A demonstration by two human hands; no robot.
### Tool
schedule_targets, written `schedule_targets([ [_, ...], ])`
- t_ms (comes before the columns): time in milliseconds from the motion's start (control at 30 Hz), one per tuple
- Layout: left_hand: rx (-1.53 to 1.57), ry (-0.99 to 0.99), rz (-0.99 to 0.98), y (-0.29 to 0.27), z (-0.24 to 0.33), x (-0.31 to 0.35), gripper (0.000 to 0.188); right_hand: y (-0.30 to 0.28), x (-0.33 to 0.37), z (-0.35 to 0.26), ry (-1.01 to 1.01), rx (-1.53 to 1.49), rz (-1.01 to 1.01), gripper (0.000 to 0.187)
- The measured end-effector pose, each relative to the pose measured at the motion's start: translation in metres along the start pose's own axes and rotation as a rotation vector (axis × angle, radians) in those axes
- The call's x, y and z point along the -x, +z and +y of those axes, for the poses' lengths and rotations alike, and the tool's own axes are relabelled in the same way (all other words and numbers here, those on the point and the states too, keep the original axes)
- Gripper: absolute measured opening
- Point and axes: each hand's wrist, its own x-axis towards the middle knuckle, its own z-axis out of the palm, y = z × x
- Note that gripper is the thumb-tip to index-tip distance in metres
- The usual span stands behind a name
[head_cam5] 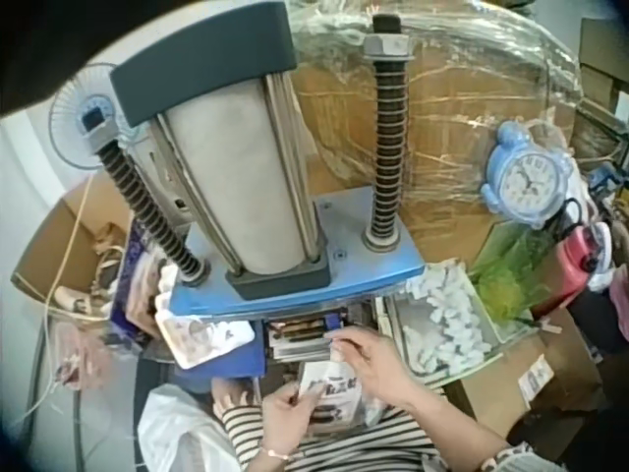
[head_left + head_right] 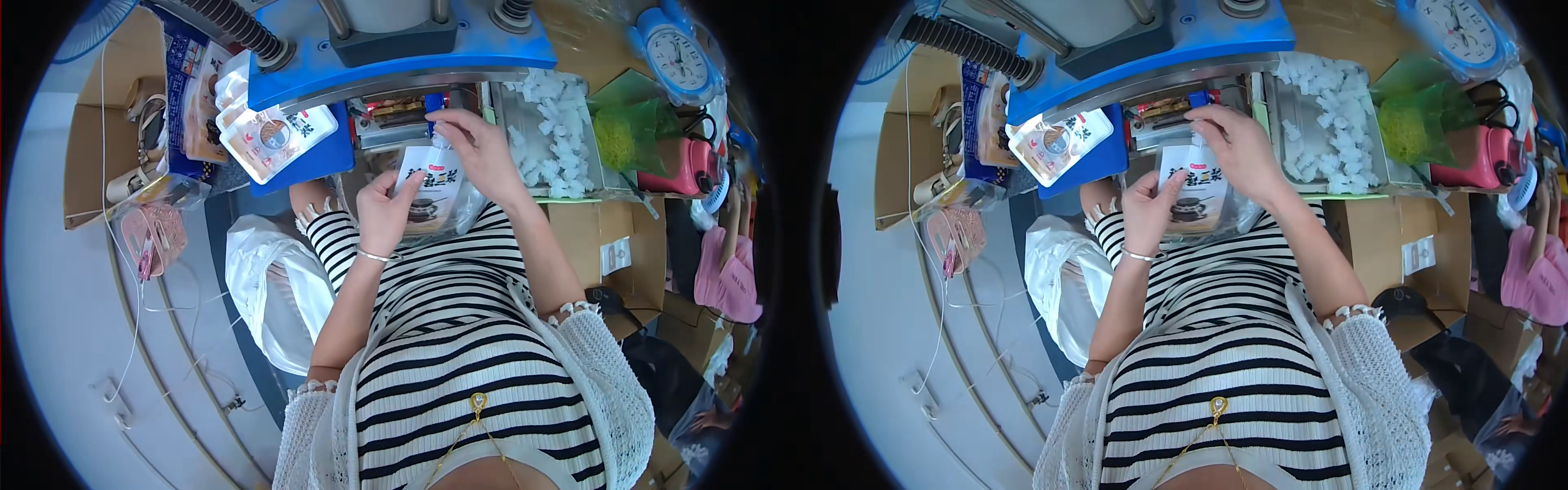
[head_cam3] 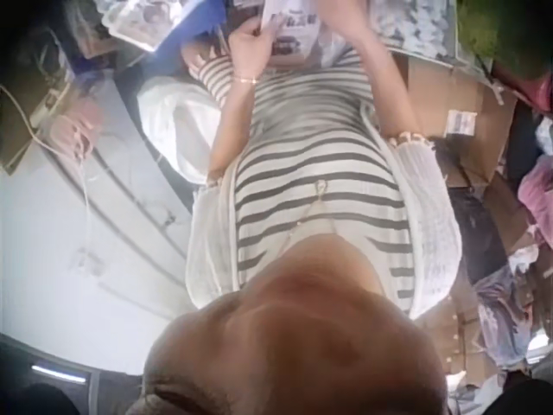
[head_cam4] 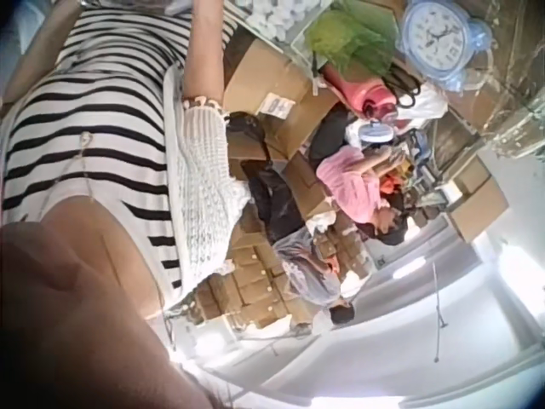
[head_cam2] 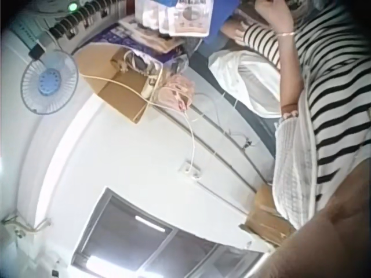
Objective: Sealing plastic product pouches using a manual heat-sealing machine at a workbench.
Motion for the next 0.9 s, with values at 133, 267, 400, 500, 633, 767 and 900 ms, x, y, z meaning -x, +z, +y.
schedule_targets([
  [133,0.089,-0.012,-0.053,0.003,-0.014,-0.004,0.024,0.014,0.005,0.014,0.130,-0.140,0.088,0.022],
  [267,0.149,-0.008,-0.018,-0.003,-0.017,-0.027,0.025,-0.007,0.005,0.022,0.076,0.165,0.181,0.021],
  [400,0.181,0.001,0.057,-0.006,-0.017,-0.059,0.025,-0.037,0.008,0.029,-0.034,0.463,0.322,0.022],
  [500,0.127,0.032,0.066,-0.004,-0.015,-0.064,0.027,-0.055,0.013,0.037,0.050,0.653,0.326,0.022],
  [633,-0.376,0.132,0.104,-0.022,0.008,-0.056,0.035,-0.055,0.018,0.050,0.141,0.860,0.265,0.022],
  [767,-1.327,0.612,0.741,-0.054,0.028,-0.054,0.048,-0.054,0.011,0.060,0.115,0.701,0.283,0.022],
  [900,-1.334,0.674,0.530,-0.053,-0.006,-0.029,0.036,-0.057,0.003,0.071,0.172,0.331,0.295,0.021],
])
